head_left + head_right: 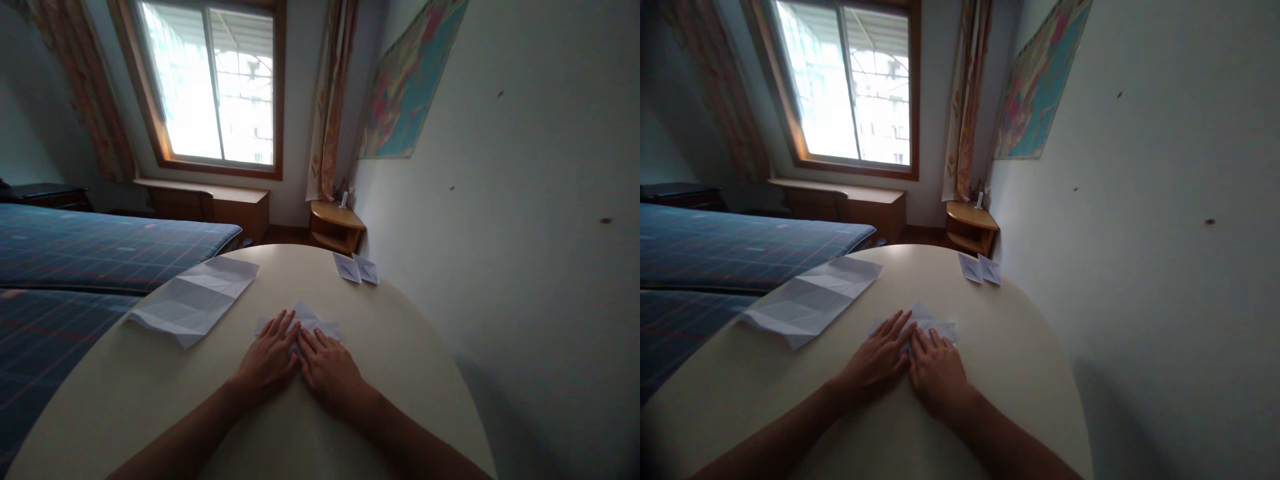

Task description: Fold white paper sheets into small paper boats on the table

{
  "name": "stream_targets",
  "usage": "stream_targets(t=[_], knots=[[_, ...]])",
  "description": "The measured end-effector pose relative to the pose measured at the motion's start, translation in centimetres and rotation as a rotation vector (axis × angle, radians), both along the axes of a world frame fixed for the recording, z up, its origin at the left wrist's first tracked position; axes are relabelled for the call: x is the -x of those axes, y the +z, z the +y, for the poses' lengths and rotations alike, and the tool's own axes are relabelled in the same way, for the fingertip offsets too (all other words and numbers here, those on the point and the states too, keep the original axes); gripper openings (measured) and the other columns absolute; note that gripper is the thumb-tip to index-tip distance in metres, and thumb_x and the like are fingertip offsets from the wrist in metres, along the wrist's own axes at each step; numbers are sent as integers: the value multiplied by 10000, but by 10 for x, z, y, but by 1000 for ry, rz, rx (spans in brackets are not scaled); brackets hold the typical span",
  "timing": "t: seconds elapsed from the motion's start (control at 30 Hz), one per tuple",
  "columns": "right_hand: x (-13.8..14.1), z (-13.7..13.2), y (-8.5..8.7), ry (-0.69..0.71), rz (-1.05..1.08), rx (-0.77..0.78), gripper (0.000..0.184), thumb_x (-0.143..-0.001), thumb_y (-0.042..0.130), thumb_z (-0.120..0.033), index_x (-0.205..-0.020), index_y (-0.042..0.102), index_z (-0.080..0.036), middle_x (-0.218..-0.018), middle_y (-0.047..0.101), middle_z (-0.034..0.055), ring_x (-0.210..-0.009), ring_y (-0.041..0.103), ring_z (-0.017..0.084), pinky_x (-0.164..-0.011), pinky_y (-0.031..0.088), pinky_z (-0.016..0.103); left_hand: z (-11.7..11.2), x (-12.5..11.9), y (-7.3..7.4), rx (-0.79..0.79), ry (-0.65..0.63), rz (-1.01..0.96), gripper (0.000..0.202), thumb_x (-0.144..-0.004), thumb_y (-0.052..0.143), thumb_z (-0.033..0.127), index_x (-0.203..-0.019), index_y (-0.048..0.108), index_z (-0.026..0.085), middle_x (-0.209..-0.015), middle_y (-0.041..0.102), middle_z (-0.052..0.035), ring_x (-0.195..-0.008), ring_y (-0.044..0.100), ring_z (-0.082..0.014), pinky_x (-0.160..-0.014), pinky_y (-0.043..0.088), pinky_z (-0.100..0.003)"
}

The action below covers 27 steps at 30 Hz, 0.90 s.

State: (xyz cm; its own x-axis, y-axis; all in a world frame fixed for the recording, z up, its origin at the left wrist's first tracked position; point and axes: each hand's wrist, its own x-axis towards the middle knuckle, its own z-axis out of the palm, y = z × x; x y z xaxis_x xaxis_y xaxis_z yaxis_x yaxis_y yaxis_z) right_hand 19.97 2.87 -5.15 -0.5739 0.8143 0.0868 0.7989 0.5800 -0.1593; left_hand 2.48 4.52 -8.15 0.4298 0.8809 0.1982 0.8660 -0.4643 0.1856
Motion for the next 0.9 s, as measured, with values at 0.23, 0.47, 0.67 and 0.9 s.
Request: stream_targets(t=[0.23, 0.47, 0.67, 0.9], knots=[[-6, 2, 4, -176, -98, 43, 558, -956, 395, -366, -1423, 460, -67, -1476, 430, 190, -1357, 404, 357, -1098, 345, 523, -3, -5, 10, 31, -6, 9, 602, -869, 434, 275, -1451, 405, 127, -1541, 383, -69, -1470, 200, -270, -1188, 244, -442], [-2, 16, -10, 10, 15, 30, 582, -974, 339, -322, -1508, 299, -95, -1567, 275, 115, -1453, 238, 268, -1181, 217, 483, -2, -5, 7, 17, -6, -18, 624, -852, 451, 263, -1464, 386, 159, -1545, 378, -52, -1468, 207, -258, -1185, 253, -441], [-5, 16, -8, -74, -57, 123, 627, -972, 341, -367, -1503, 279, -38, -1570, 211, 178, -1459, 197, 307, -1174, 181, 531, -1, -5, 9, 60, -2, -8, 614, -855, 448, 275, -1448, 405, 123, -1544, 374, -76, -1468, 212, -255, -1190, 242, -420], [-14, 8, 6, -240, -175, 195, 727, -961, 348, -440, -1489, 247, 50, -1556, 171, 254, -1454, 171, 366, -1158, 214, 518, -2, -7, 11, 91, 0, -12, 614, -886, 441, 321, -1452, 394, 87, -1552, 346, -111, -1447, 275, -256, -1181, 266, -401]])
